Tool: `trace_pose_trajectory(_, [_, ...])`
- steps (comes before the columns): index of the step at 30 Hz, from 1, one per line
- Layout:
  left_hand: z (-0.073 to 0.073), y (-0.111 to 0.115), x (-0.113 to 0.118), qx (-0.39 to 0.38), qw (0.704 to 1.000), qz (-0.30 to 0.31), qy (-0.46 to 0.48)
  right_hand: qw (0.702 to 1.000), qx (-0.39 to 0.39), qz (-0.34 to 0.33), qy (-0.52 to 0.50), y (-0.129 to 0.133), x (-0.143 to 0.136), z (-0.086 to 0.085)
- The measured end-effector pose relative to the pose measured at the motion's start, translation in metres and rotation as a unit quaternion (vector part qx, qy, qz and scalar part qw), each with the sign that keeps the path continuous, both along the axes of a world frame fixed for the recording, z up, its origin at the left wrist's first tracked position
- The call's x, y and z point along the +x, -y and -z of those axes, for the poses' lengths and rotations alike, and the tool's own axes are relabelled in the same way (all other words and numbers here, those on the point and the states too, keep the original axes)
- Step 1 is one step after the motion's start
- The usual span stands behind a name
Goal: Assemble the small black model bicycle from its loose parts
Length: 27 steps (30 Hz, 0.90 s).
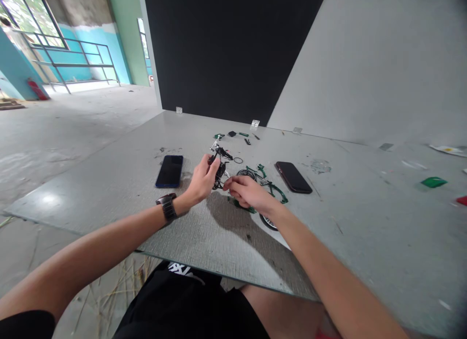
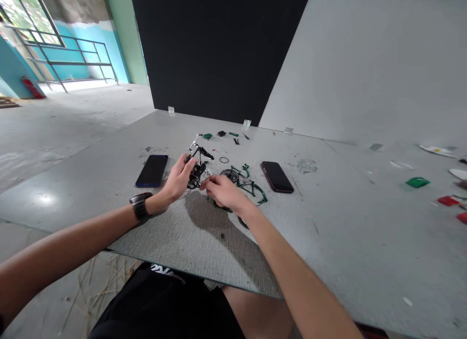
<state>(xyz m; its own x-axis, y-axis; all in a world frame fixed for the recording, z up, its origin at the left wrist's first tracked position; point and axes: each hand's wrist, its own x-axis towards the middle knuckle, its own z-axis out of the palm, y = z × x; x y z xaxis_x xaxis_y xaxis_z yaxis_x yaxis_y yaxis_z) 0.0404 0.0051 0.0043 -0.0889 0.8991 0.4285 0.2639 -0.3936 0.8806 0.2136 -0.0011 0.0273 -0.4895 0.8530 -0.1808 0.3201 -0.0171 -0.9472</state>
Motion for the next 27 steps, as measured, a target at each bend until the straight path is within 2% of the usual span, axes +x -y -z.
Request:
trace_pose_trajectory(3, [0.000, -0.006, -0.004, -0.015, 0.999, -0.001, 0.043, 0.979, 0.191, 0.015, 0.068, -0.003, 0.008, -0.001])
trace_pose_trajectory(6, [-0.002, -0.010, -0.006, -0.056, 0.991, -0.004, 0.124, 0.920, 0.366, 0.074, 0.118, -0.005, 0.012, 0.003])
trace_pose_trajectory(9, [-0.009, -0.010, -0.005, -0.140, 0.965, 0.006, 0.222, 0.865, 0.483, 0.040, 0.132, -0.005, 0.011, 0.010])
trace_pose_trajectory(12, [-0.016, -0.007, -0.004, -0.204, 0.933, 0.040, 0.294, 0.815, 0.561, -0.003, 0.145, -0.003, 0.006, 0.014])
trace_pose_trajectory(14, [-0.018, -0.005, -0.004, -0.230, 0.914, 0.083, 0.324, 0.796, 0.585, -0.007, 0.155, -0.002, 0.003, 0.014])
trace_pose_trajectory(17, [-0.016, -0.003, -0.004, -0.259, 0.888, 0.157, 0.346, 0.786, 0.598, -0.002, 0.158, -0.004, 0.004, 0.014])
trace_pose_trajectory(22, [-0.015, 0.000, -0.004, -0.245, 0.888, 0.212, 0.327, 0.800, 0.585, 0.023, 0.131, -0.004, 0.012, 0.014])
trace_pose_trajectory(24, [-0.018, 0.002, -0.005, -0.223, 0.894, 0.230, 0.313, 0.814, 0.567, 0.062, 0.109, -0.002, 0.013, 0.012])
trace_pose_trajectory(27, [-0.023, 0.004, -0.007, -0.164, 0.921, 0.238, 0.261, 0.834, 0.516, 0.189, 0.057, 0.000, 0.012, 0.005])
